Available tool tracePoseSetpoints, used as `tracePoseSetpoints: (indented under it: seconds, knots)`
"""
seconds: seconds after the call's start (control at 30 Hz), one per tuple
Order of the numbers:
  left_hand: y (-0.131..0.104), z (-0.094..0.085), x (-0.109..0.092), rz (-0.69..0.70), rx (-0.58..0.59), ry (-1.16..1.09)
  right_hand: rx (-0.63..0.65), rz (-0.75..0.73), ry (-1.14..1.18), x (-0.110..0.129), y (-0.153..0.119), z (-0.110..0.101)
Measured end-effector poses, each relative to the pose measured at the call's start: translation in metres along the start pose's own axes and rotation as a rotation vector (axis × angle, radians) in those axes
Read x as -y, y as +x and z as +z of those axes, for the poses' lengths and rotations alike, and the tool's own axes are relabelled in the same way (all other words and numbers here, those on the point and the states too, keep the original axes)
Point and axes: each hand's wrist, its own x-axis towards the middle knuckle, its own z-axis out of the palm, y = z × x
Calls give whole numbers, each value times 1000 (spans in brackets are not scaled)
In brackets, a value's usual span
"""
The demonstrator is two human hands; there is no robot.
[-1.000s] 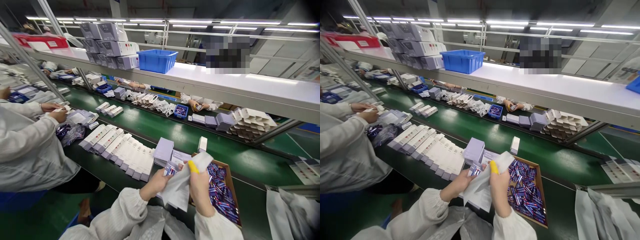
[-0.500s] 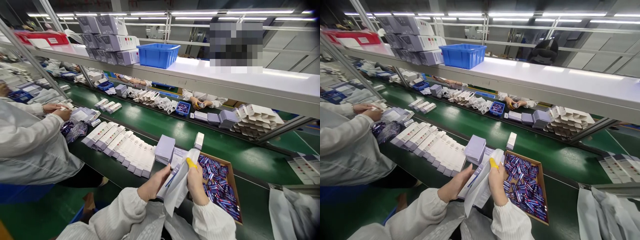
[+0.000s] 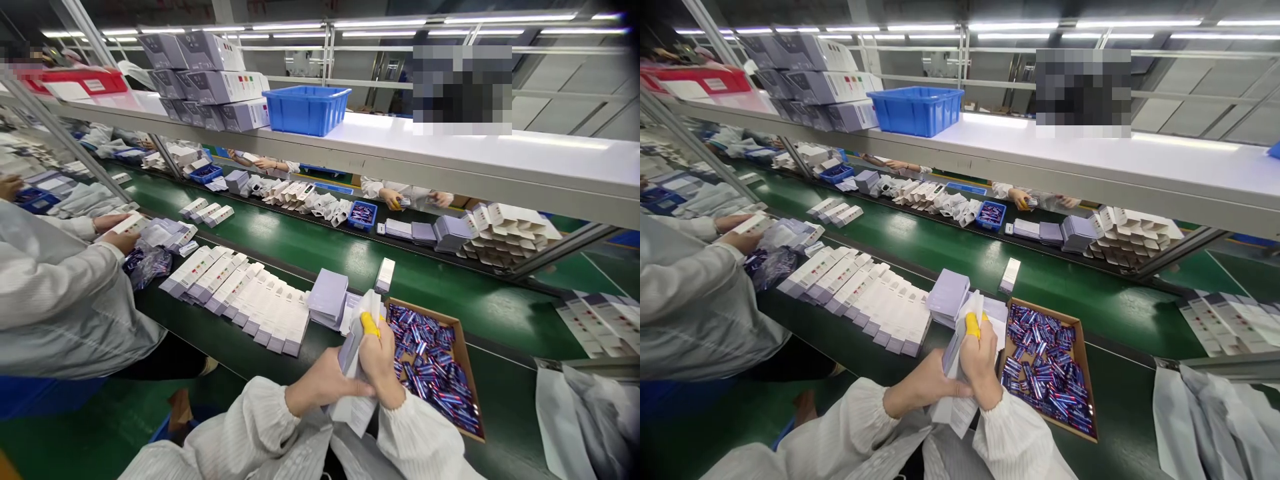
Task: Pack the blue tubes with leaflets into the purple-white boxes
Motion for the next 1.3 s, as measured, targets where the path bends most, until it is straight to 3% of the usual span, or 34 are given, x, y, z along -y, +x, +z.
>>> tracePoseSetpoints:
  seconds: [0.1,0.2,0.33,0.47,0.57,0.63,0.73,0.83,0.97,1.07,1.17,1.3]
  knots:
    - [1,0,8,38,-36,-18,112,30,17,0,8,3]
    - [-1,-4,12,38,-69,-101,280,104,292,-7,20,-5]
    - [-4,-13,11,-49,-232,-260,415,318,605,-25,19,-22]
    - [1,-11,17,-151,-254,-327,571,435,581,-38,-15,-14]
    - [5,-6,22,-112,-280,-376,619,430,479,-36,-36,4]
    - [4,-4,21,-68,-316,-396,646,378,445,-30,-39,12]
    - [-1,-7,13,-83,-272,-394,700,306,443,-23,-30,15]
    - [-6,-14,3,-153,-211,-373,663,264,473,-25,-20,13]
    - [-6,-20,1,-218,-174,-379,537,317,538,-29,-17,11]
    - [-4,-19,7,-219,-238,-355,555,315,525,-24,-22,5]
    - [-3,-17,13,-107,-334,-108,645,209,352,-14,-28,0]
    - [-4,-13,20,24,-305,350,435,134,-18,-6,-30,7]
